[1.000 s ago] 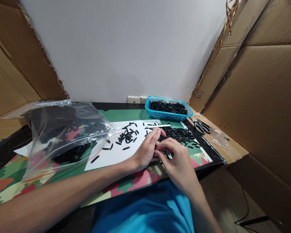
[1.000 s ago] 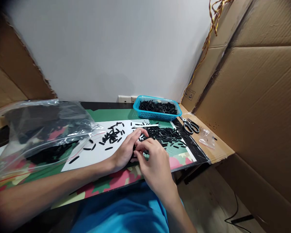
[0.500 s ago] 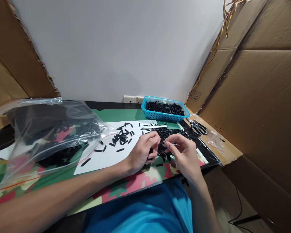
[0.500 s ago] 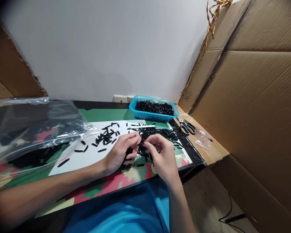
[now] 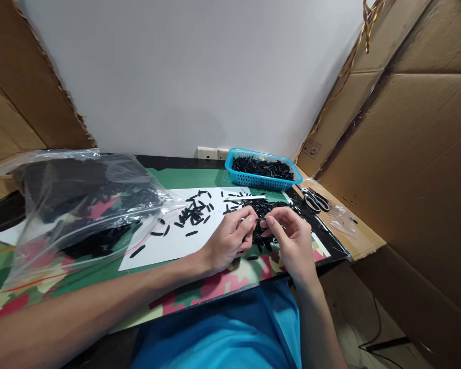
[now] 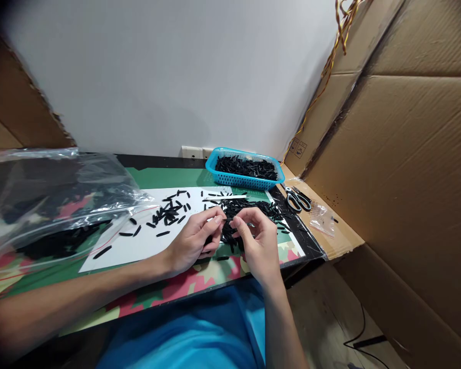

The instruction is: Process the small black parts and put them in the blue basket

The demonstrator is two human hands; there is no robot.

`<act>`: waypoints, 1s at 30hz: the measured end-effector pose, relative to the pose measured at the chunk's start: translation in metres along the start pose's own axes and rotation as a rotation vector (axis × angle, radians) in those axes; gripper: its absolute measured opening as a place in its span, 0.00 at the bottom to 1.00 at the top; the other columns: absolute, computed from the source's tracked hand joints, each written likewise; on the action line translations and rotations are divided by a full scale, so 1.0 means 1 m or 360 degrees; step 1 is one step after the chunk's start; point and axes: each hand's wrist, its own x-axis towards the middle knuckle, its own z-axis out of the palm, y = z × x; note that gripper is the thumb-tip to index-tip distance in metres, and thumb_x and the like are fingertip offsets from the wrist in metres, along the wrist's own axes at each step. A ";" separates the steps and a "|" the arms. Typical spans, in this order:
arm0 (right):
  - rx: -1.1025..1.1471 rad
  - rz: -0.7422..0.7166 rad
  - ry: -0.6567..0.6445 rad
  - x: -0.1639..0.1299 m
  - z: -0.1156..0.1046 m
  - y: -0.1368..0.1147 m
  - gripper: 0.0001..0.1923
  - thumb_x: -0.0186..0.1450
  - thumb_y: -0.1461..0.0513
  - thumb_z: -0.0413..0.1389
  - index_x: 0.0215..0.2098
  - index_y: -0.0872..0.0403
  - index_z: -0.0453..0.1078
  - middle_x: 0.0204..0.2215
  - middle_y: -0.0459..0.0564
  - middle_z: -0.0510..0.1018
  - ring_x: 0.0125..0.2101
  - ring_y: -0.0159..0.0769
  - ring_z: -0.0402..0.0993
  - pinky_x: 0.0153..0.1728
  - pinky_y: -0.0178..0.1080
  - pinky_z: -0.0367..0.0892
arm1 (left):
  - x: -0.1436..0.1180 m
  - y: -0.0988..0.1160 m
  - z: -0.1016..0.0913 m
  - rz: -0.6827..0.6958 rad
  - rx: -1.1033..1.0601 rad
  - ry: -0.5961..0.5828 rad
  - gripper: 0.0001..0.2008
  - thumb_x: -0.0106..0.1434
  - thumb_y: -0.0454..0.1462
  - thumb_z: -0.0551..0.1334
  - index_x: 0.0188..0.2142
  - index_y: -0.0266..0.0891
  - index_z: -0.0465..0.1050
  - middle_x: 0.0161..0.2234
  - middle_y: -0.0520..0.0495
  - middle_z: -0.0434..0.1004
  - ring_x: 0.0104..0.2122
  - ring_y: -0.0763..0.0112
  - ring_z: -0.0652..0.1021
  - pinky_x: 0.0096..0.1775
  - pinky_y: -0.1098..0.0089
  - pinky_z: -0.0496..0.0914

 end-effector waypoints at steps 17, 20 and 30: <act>0.0202 0.0031 0.0024 -0.003 -0.001 0.003 0.08 0.68 0.56 0.66 0.40 0.52 0.79 0.33 0.48 0.83 0.31 0.37 0.83 0.32 0.38 0.83 | -0.002 -0.002 -0.002 0.0023 0.0084 -0.0050 0.17 0.74 0.52 0.56 0.35 0.43 0.61 0.17 0.61 0.57 0.16 0.80 0.54 0.19 0.78 0.51; 0.0213 0.0044 0.0019 -0.003 0.000 0.004 0.10 0.66 0.55 0.68 0.40 0.51 0.80 0.35 0.48 0.84 0.33 0.39 0.84 0.33 0.40 0.84 | -0.001 0.000 0.000 0.0015 0.0076 -0.0030 0.18 0.74 0.51 0.56 0.33 0.42 0.61 0.17 0.61 0.58 0.16 0.80 0.55 0.19 0.79 0.52; 0.0163 0.0047 0.0029 -0.002 0.002 0.007 0.09 0.66 0.55 0.67 0.38 0.52 0.81 0.32 0.49 0.84 0.32 0.39 0.83 0.32 0.40 0.83 | 0.000 0.002 0.001 0.0019 0.0017 -0.0007 0.19 0.73 0.51 0.58 0.31 0.42 0.60 0.17 0.61 0.58 0.15 0.81 0.55 0.17 0.80 0.53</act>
